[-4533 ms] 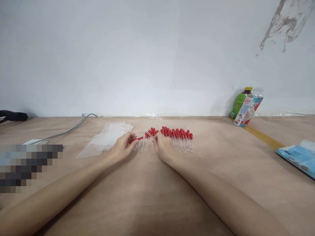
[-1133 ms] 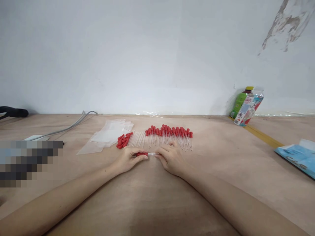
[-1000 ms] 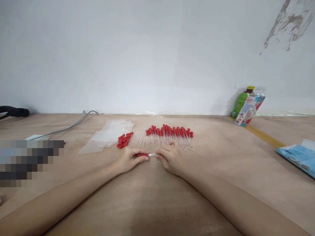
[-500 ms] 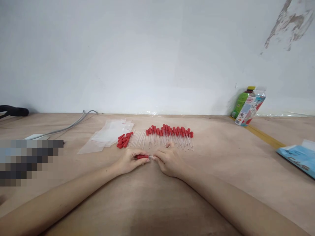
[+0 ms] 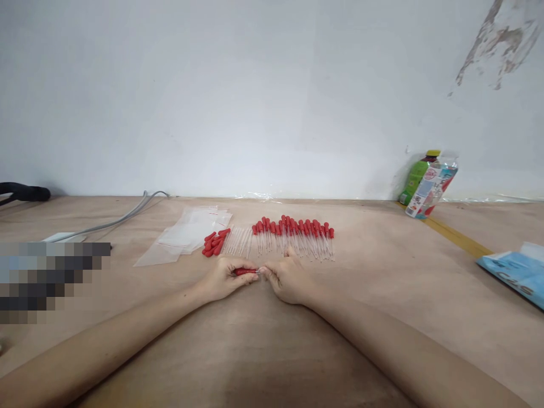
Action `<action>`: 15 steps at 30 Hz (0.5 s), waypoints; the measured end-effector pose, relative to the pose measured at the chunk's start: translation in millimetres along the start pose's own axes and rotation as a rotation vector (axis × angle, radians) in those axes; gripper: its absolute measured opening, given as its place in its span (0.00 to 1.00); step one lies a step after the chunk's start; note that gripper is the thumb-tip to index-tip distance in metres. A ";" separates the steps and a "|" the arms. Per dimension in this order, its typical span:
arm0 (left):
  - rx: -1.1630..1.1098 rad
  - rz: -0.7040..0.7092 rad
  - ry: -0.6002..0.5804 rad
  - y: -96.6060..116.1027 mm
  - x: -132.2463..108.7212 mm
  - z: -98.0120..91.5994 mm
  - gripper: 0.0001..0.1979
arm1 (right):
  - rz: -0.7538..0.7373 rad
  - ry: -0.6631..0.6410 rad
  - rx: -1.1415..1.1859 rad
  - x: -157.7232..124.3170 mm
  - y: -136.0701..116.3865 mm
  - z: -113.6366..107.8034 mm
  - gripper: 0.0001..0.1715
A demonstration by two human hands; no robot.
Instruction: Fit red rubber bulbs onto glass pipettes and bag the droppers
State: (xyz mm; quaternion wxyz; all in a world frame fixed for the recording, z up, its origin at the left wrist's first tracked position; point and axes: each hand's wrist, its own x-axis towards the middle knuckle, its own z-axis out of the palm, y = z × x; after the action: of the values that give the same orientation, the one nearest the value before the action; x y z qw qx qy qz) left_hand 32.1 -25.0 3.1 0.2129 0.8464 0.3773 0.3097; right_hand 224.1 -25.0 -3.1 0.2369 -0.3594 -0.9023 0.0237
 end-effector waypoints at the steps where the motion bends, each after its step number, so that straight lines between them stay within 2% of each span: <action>1: -0.004 0.007 -0.003 0.3 0.1 -0.3 0.10 | 0.011 -0.026 0.011 0.6 -1.1 -1.4 0.20; 6: -0.001 0.026 0.004 0.8 -0.6 -0.9 0.09 | 0.005 -0.091 -0.008 1.8 -7.6 -16.4 0.20; 9: -0.030 -0.021 0.049 -2.8 -3.7 -1.6 0.14 | 0.003 -0.097 -0.052 2.7 -1.8 -29.1 0.15; 12: 0.001 -0.032 0.090 -5.7 -8.2 -5.2 0.20 | 0.179 -0.057 -0.024 5.6 18.9 -41.9 0.16; 15: 0.117 0.027 0.006 -3.8 -10.6 -10.0 0.18 | 0.472 0.022 0.088 11.4 45.9 -55.8 0.20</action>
State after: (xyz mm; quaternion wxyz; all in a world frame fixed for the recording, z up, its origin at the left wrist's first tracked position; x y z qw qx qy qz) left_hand 17.8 -29.6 4.1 0.1576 0.8615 0.3839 0.2925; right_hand 271.1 9.3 41.3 0.2499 -0.5499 -0.7888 0.1136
